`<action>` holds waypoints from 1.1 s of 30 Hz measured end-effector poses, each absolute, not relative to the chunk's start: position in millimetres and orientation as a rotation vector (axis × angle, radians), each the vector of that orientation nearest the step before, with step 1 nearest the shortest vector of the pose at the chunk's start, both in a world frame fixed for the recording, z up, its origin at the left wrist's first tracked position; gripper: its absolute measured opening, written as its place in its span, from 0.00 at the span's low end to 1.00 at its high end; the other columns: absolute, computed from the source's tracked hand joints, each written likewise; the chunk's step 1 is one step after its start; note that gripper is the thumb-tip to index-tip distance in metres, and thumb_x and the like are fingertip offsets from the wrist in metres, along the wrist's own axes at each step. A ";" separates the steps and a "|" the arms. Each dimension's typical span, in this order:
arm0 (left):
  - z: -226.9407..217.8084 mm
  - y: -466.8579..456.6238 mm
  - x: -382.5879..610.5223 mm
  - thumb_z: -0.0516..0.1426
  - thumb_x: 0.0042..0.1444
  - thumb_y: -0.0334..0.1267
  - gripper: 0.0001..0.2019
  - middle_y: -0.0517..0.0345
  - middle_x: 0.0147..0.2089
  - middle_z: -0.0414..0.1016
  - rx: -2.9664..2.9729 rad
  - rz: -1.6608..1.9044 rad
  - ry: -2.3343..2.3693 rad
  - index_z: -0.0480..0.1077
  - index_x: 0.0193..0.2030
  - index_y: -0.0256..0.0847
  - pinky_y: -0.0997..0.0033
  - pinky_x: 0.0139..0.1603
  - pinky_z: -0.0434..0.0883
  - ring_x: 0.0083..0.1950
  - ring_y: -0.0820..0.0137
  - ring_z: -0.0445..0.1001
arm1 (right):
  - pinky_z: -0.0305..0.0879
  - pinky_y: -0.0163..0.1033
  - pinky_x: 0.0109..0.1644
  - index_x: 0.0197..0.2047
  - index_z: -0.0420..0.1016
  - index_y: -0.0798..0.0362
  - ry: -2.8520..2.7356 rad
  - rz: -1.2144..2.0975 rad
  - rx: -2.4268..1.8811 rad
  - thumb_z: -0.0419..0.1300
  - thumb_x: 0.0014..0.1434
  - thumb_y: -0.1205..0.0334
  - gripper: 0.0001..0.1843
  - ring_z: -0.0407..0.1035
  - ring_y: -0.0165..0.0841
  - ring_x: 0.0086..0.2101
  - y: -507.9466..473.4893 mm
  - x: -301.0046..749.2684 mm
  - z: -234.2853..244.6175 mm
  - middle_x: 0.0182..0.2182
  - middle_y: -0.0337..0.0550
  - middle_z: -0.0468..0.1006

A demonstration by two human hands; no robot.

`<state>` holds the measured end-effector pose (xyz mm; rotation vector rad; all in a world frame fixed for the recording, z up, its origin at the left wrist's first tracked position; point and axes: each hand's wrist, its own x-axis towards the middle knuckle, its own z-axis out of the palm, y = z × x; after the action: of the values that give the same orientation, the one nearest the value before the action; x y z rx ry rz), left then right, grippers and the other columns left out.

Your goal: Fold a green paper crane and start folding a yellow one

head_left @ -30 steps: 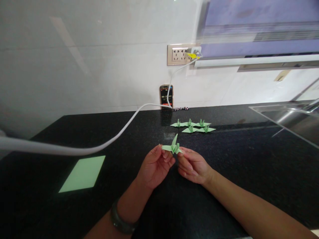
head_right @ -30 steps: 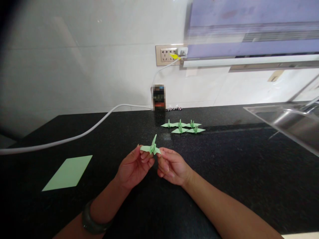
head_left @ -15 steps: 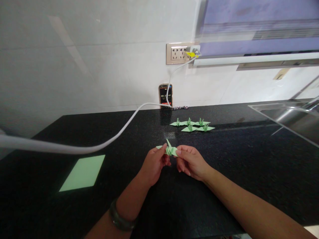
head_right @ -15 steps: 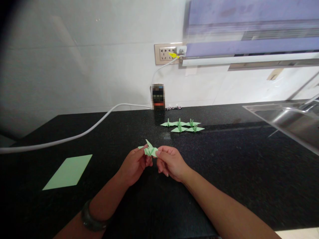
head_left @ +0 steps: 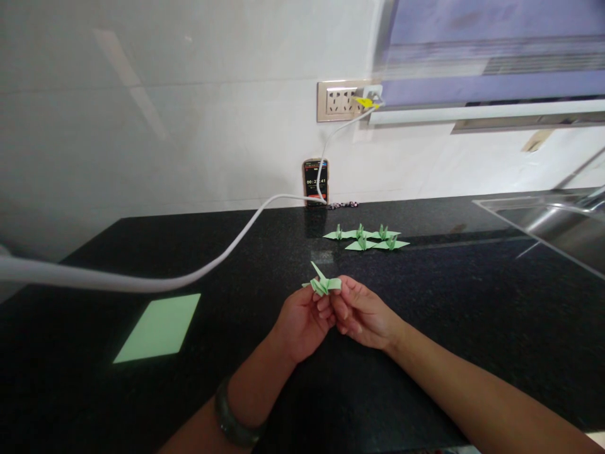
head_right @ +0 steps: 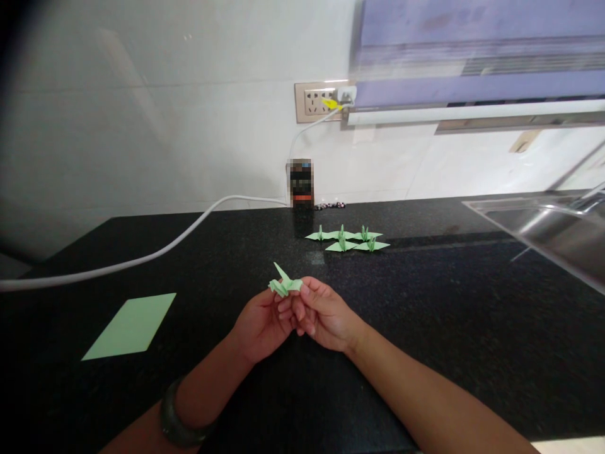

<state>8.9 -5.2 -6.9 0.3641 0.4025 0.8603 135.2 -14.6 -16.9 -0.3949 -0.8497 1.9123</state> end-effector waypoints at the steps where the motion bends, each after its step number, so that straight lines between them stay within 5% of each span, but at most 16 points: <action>1: -6.5 -5.3 9.2 0.49 0.53 0.33 0.10 0.64 0.18 0.53 0.361 0.863 0.407 0.57 0.21 0.36 0.76 0.24 0.59 0.20 0.78 0.55 | 0.61 0.27 0.19 0.32 0.62 0.54 -0.835 1.910 -0.387 0.51 0.58 0.59 0.07 0.55 0.18 0.11 -14.6 135.1 -16.5 0.17 0.30 0.67; 11: 1.2 -6.5 10.9 0.49 0.54 0.34 0.12 0.64 0.18 0.52 0.392 0.909 0.460 0.56 0.20 0.37 0.74 0.26 0.60 0.20 0.78 0.55 | 0.59 0.28 0.21 0.29 0.59 0.52 -0.792 1.884 -0.410 0.53 0.56 0.55 0.10 0.54 0.19 0.13 -13.8 136.1 -12.6 0.18 0.29 0.64; 17: -3.4 -5.5 14.3 0.50 0.54 0.38 0.11 0.64 0.19 0.56 0.577 1.119 0.655 0.59 0.23 0.37 0.74 0.28 0.60 0.21 0.78 0.56 | 0.56 0.29 0.17 0.29 0.60 0.52 -0.743 1.730 -0.560 0.48 0.51 0.39 0.22 0.51 0.22 0.13 -3.8 142.7 -7.0 0.16 0.30 0.61; 24: -13.0 -6.5 13.9 0.54 0.49 0.43 0.13 0.64 0.19 0.59 0.898 1.190 0.866 0.62 0.22 0.37 0.75 0.29 0.59 0.24 0.77 0.59 | 0.49 0.27 0.14 0.26 0.62 0.55 -1.005 1.520 -0.872 0.58 0.51 0.57 0.11 0.51 0.21 0.13 -3.0 140.4 -15.6 0.14 0.30 0.61; 33: -4.3 1.5 6.0 0.54 0.51 0.37 0.09 0.65 0.20 0.57 0.470 1.087 0.585 0.60 0.24 0.36 0.74 0.29 0.62 0.21 0.79 0.58 | 0.51 0.28 0.15 0.23 0.64 0.56 -0.682 1.917 -0.775 0.54 0.52 0.60 0.10 0.54 0.22 0.12 3.2 148.8 -17.2 0.13 0.33 0.65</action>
<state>6.0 1.5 -4.3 0.4703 0.5848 1.0873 148.8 3.2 -17.2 -0.7746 -0.6818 1.9174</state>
